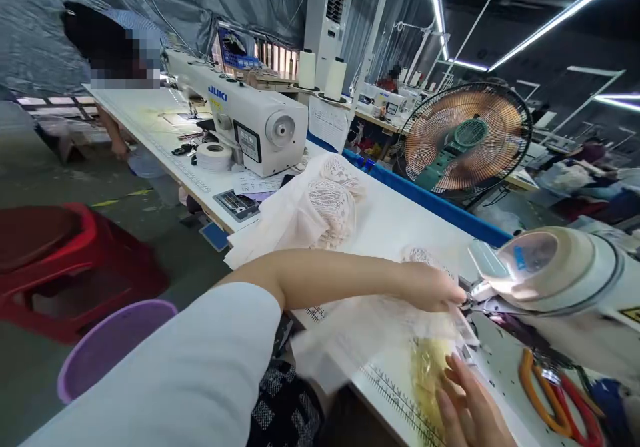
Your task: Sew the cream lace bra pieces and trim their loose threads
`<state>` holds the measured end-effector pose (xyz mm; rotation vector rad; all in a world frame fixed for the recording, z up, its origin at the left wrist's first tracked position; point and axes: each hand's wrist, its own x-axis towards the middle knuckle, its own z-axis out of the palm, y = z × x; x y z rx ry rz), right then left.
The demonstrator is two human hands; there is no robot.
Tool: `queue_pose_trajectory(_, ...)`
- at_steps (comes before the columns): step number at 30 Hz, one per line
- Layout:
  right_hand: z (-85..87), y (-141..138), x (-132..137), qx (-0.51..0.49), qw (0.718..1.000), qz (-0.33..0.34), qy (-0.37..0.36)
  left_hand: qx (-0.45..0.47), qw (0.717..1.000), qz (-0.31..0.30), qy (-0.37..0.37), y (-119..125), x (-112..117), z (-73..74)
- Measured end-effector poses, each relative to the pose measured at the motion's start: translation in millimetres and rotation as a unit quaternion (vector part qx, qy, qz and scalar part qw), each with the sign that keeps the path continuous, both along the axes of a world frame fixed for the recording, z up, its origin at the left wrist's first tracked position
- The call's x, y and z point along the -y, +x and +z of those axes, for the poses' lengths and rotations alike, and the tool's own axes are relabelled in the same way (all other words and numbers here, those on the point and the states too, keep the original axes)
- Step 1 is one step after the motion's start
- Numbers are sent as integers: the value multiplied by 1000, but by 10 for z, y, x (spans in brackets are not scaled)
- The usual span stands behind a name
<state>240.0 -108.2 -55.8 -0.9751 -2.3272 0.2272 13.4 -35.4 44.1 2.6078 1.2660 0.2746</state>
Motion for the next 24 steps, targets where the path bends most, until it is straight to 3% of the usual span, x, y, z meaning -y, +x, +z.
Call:
queue_pose_trajectory(4, 123, -225, 221, -54, 985, -92, -137, 81, 996, 38, -12, 213, 65, 70)
queue_pose_trajectory(9, 315, -239, 125, -68, 964, -150, -209, 80, 994, 55, -50, 216, 62, -36)
queue_pose_trajectory(12, 371, -247, 118, -54, 965, -130, -222, 53, 995, 53, -66, 168, 35, -124)
queue_pose_trajectory(18, 405, -418, 39, 2, 972, -166, -164, 9, 995, 93, -26, 58, -150, -227)
queue_pose_trajectory(24, 521, -459, -56, 106, 953, -197, -205, -12, 998, 41, 45, 21, -158, -213)
